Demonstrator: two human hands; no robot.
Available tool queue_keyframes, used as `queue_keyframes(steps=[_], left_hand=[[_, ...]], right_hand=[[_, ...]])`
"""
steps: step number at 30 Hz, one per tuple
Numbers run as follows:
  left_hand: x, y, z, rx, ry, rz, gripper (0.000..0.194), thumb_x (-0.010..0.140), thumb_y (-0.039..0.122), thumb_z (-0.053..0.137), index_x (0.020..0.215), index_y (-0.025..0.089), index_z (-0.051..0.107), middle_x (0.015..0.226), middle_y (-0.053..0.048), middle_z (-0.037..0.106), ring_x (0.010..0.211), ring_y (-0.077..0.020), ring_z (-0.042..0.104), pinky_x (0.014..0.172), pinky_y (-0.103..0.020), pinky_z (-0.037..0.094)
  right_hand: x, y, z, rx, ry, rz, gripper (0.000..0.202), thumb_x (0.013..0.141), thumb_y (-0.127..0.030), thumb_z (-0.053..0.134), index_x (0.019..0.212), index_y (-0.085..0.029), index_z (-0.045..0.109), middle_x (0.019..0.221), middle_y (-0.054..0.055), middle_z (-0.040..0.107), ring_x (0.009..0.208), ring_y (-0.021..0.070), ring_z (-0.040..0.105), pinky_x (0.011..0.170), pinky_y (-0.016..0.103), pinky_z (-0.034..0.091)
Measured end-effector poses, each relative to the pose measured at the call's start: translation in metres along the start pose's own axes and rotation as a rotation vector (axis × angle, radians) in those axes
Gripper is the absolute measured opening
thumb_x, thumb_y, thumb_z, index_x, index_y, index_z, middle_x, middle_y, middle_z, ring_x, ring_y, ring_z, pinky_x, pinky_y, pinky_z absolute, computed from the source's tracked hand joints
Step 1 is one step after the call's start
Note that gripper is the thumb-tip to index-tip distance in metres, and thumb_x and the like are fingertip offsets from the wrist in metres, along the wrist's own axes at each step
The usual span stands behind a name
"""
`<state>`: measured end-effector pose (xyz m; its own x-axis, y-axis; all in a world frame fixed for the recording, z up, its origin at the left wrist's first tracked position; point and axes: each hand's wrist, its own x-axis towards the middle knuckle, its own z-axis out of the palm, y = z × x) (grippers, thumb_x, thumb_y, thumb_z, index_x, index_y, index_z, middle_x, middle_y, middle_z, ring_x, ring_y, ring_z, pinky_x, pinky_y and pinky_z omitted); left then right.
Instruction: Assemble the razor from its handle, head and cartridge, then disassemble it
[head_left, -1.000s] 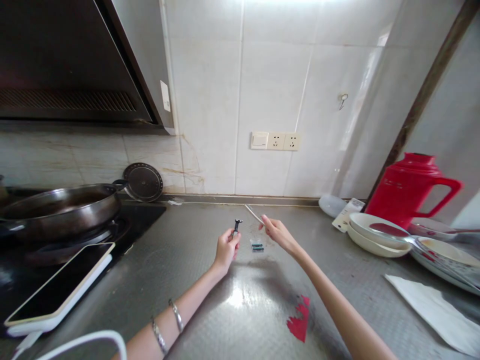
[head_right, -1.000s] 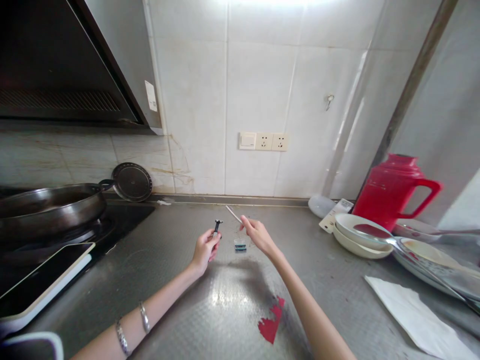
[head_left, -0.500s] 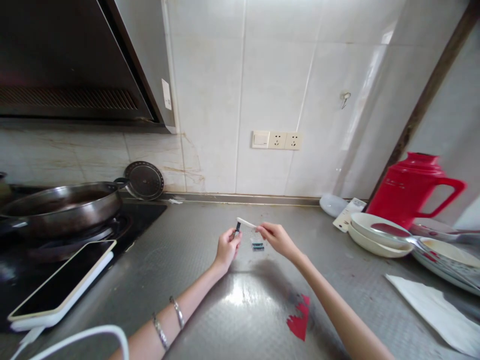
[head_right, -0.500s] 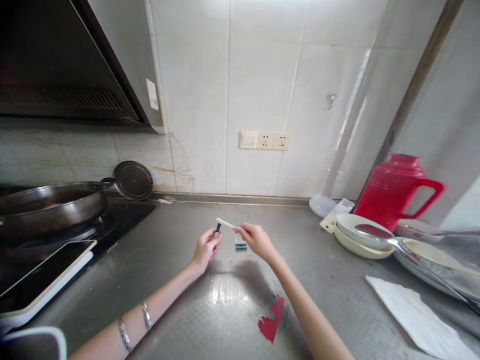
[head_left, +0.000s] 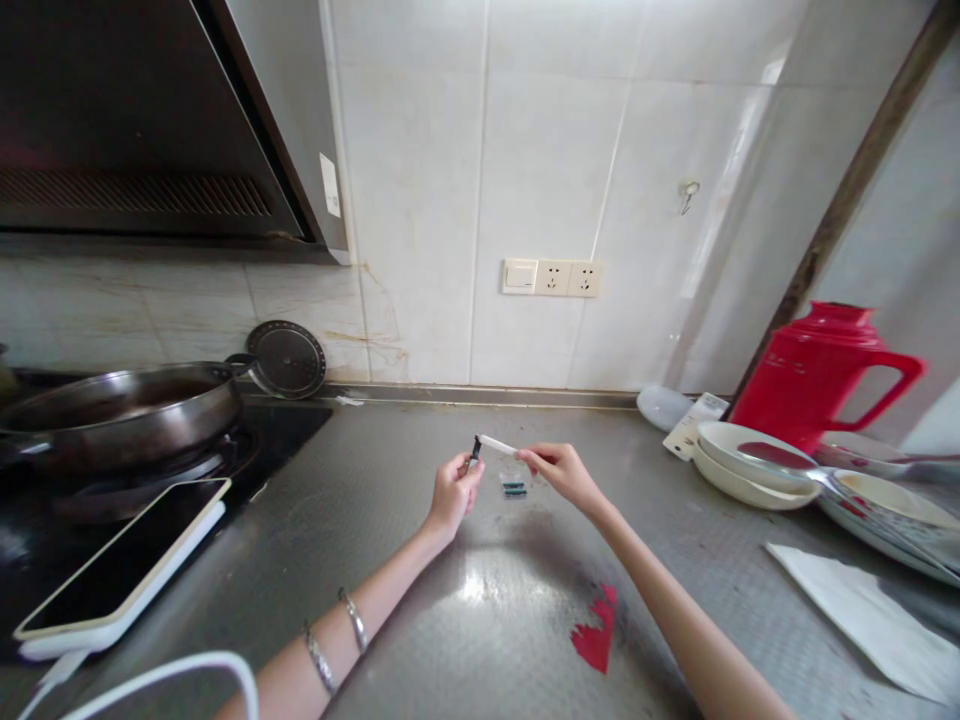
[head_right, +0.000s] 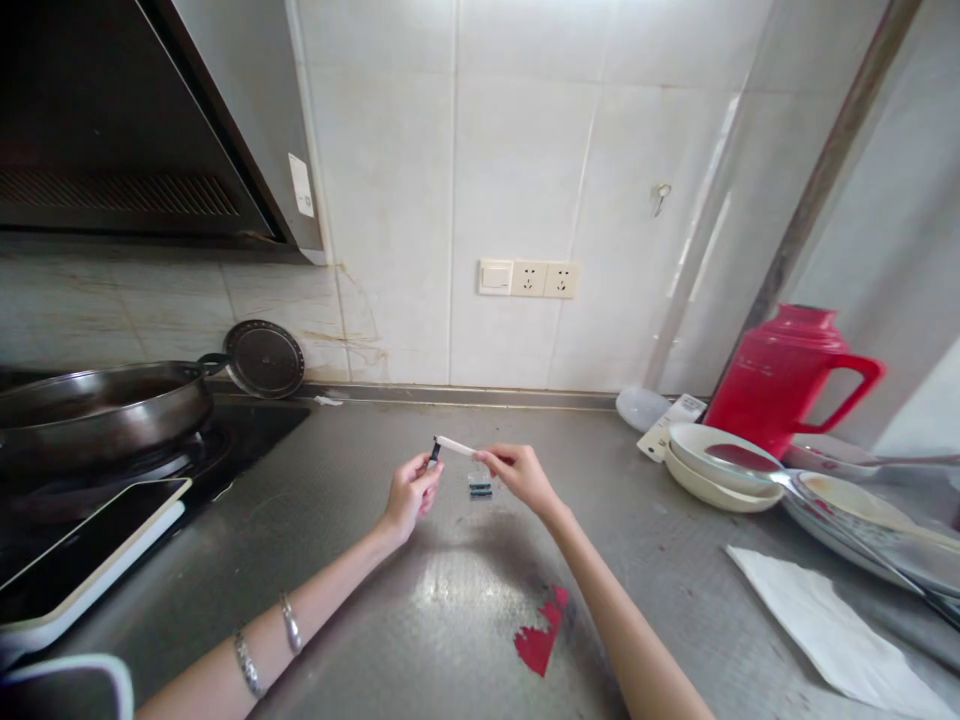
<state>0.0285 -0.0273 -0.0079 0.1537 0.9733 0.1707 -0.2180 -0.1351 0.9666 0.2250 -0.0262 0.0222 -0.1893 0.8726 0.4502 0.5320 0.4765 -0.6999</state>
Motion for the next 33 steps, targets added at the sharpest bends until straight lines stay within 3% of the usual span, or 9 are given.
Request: queue_keyframes(steps=[5,10,17,22,27,33], left_hand=[[-0.001,0.001,0.002,-0.032,0.052,0.018,0.028,0.069,0.042,0.060,0.072,0.017,0.047,0.043,0.011,0.032,0.030,-0.0018,0.022,0.031,-0.016,0.016],[-0.002,-0.002,0.003,0.019,0.000,-0.002,0.027,0.070,0.041,0.060,0.077,0.016,0.051,0.041,0.011,0.031,0.031,-0.0021,0.023,0.031,-0.016,0.015],[-0.003,0.000,0.008,-0.022,0.066,-0.067,0.026,0.069,0.041,0.058,0.071,0.019,0.044,0.041,0.012,0.030,0.030,-0.0022,0.021,0.030,-0.015,0.014],[-0.010,0.002,0.017,0.003,0.106,-0.158,0.024,0.069,0.037,0.057,0.068,0.020,0.041,0.042,0.011,0.030,0.029,-0.0021,0.022,0.030,-0.015,0.012],[-0.010,0.007,0.018,-0.022,0.149,-0.171,0.023,0.070,0.034,0.055,0.065,0.020,0.037,0.042,0.011,0.028,0.029,-0.0019,0.020,0.030,-0.015,0.012],[-0.012,0.003,0.020,0.056,0.121,-0.162,0.019,0.071,0.034,0.053,0.066,0.020,0.041,0.042,0.011,0.030,0.029,-0.0024,0.021,0.029,-0.016,0.012]], right_hand=[[-0.001,0.007,-0.011,-0.007,0.073,0.052,0.046,0.076,-0.053,0.052,0.061,-0.012,0.065,0.048,0.000,0.049,0.047,0.0091,0.038,0.045,0.021,0.026],[-0.002,-0.003,-0.002,0.034,0.014,0.005,0.044,0.076,-0.052,0.053,0.070,-0.012,0.069,0.053,0.002,0.056,0.050,0.0106,0.045,0.045,0.021,0.030],[-0.002,0.016,-0.005,-0.040,0.093,0.072,0.049,0.075,-0.055,0.051,0.054,-0.012,0.063,0.045,0.000,0.048,0.045,0.0094,0.040,0.044,0.021,0.026],[-0.001,0.012,0.007,-0.030,0.024,0.035,0.048,0.076,-0.055,0.050,0.062,-0.012,0.066,0.047,0.000,0.049,0.046,0.0092,0.040,0.044,0.021,0.026],[-0.003,0.027,-0.003,-0.086,0.069,0.076,0.053,0.075,-0.058,0.048,0.052,-0.012,0.061,0.043,-0.001,0.044,0.044,0.0086,0.035,0.043,0.021,0.024],[0.000,0.010,0.010,-0.027,0.064,0.014,0.049,0.078,-0.054,0.047,0.053,-0.013,0.058,0.046,-0.001,0.044,0.046,0.0083,0.036,0.044,0.021,0.025]])
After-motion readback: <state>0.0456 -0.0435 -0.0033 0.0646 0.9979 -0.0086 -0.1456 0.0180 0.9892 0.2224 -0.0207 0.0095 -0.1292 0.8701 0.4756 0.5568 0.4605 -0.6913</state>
